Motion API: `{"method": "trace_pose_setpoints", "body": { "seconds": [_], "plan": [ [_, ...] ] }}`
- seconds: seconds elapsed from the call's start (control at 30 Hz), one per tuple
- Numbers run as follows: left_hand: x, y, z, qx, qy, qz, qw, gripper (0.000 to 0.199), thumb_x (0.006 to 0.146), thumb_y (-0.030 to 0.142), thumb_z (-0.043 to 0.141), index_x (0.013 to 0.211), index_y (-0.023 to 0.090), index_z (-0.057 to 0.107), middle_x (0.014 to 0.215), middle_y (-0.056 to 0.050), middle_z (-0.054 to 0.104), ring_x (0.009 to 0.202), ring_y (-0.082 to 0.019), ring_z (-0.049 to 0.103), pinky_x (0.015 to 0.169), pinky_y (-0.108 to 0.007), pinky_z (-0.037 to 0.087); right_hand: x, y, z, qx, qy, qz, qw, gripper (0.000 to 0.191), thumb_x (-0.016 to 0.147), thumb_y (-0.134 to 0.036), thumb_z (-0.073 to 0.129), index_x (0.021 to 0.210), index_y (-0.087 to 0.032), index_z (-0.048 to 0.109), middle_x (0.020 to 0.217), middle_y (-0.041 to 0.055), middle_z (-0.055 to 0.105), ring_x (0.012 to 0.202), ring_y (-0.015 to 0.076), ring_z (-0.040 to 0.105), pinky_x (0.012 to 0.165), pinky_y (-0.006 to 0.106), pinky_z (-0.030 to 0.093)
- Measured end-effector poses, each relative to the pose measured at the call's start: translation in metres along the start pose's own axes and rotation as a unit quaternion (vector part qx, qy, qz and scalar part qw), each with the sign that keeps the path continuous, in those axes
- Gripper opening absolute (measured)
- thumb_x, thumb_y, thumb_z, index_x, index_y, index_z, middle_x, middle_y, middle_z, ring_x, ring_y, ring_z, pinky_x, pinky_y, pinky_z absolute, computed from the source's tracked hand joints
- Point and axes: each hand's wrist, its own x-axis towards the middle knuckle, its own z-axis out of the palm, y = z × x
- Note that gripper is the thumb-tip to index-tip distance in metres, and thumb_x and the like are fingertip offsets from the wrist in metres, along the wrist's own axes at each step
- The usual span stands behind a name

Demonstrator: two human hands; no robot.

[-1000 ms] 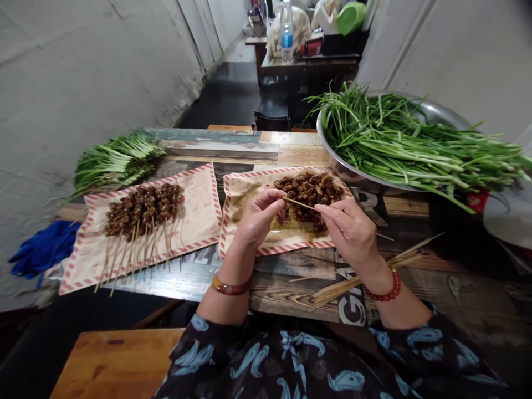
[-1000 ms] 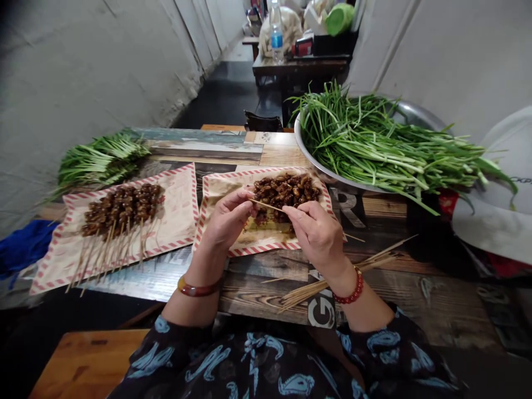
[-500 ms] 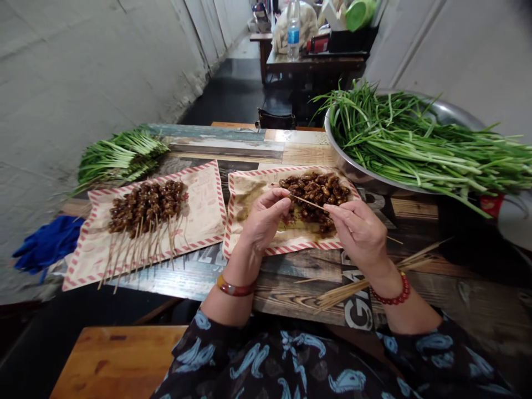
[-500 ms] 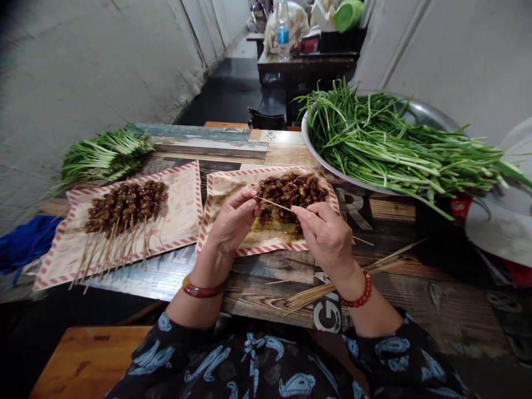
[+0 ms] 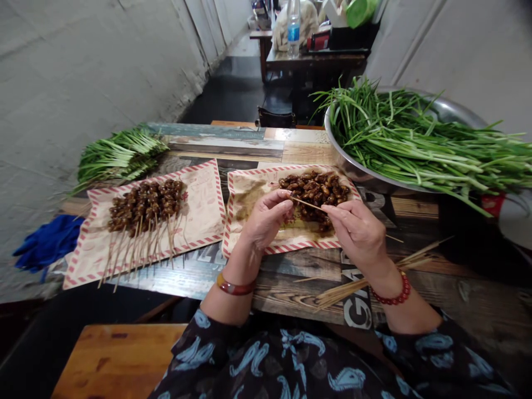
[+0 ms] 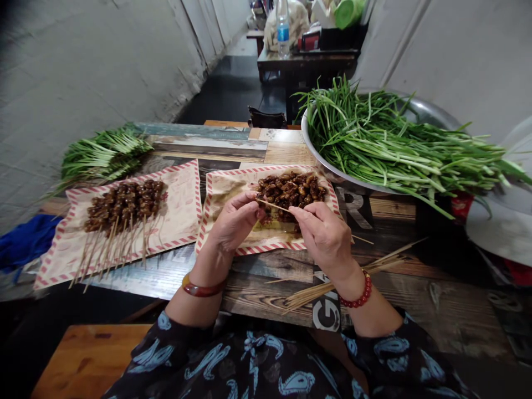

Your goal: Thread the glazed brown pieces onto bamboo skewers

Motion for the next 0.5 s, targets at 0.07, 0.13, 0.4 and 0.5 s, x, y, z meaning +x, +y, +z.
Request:
{"method": "trace_pose_setpoints", "body": {
  "seconds": [0.07, 0.13, 0.4, 0.5],
  "plan": [
    [-0.0005, 0.0012, 0.0012, -0.008, 0.001, -0.01, 1.0, 0.025, 0.064, 0.023, 0.082, 0.084, 0.017, 0.07, 0.076, 0.001, 0.061, 0.063, -0.007, 0.054, 0.059, -0.02, 0.043, -0.0001, -0.0003, 0.0001, 0.003, 0.0, 0.001, 1.0, 0.032, 0.091, -0.015, 0.057, 0.118, -0.028, 0.068, 0.089, 0.0035, 0.066, 0.078, 0.0132, 0.062, 0.07, 0.025, 0.05],
    [-0.001, 0.0025, 0.0029, -0.012, 0.007, -0.016, 1.0, 0.027, 0.063, 0.023, 0.082, 0.086, 0.017, 0.07, 0.081, 0.0, 0.064, 0.064, -0.008, 0.056, 0.06, -0.021, 0.045, -0.0002, -0.0009, 0.0002, 0.002, -0.004, 0.003, 1.0, 0.032, 0.091, -0.015, 0.057, 0.118, -0.028, 0.068, 0.09, 0.0037, 0.066, 0.079, 0.0137, 0.062, 0.071, 0.025, 0.051],
    [-0.0021, 0.0057, 0.0034, -0.055, 0.004, -0.034, 0.998, 0.035, 0.06, 0.021, 0.084, 0.089, 0.017, 0.064, 0.083, 0.0, 0.066, 0.067, -0.009, 0.06, 0.063, -0.022, 0.048, 0.0005, -0.0015, 0.0033, 0.037, 0.015, 0.013, 0.999, 0.031, 0.091, -0.015, 0.057, 0.115, -0.029, 0.069, 0.088, 0.0035, 0.065, 0.077, 0.014, 0.062, 0.07, 0.027, 0.052],
    [-0.0018, 0.0064, 0.0033, -0.059, 0.008, -0.022, 0.998, 0.035, 0.062, 0.021, 0.083, 0.09, 0.017, 0.061, 0.08, 0.001, 0.064, 0.064, -0.008, 0.059, 0.063, -0.022, 0.048, 0.0003, -0.0015, 0.0045, 0.043, 0.024, 0.02, 0.999, 0.031, 0.09, -0.016, 0.057, 0.115, -0.029, 0.07, 0.087, 0.0036, 0.065, 0.075, 0.0141, 0.062, 0.069, 0.027, 0.052]
  ]
}}
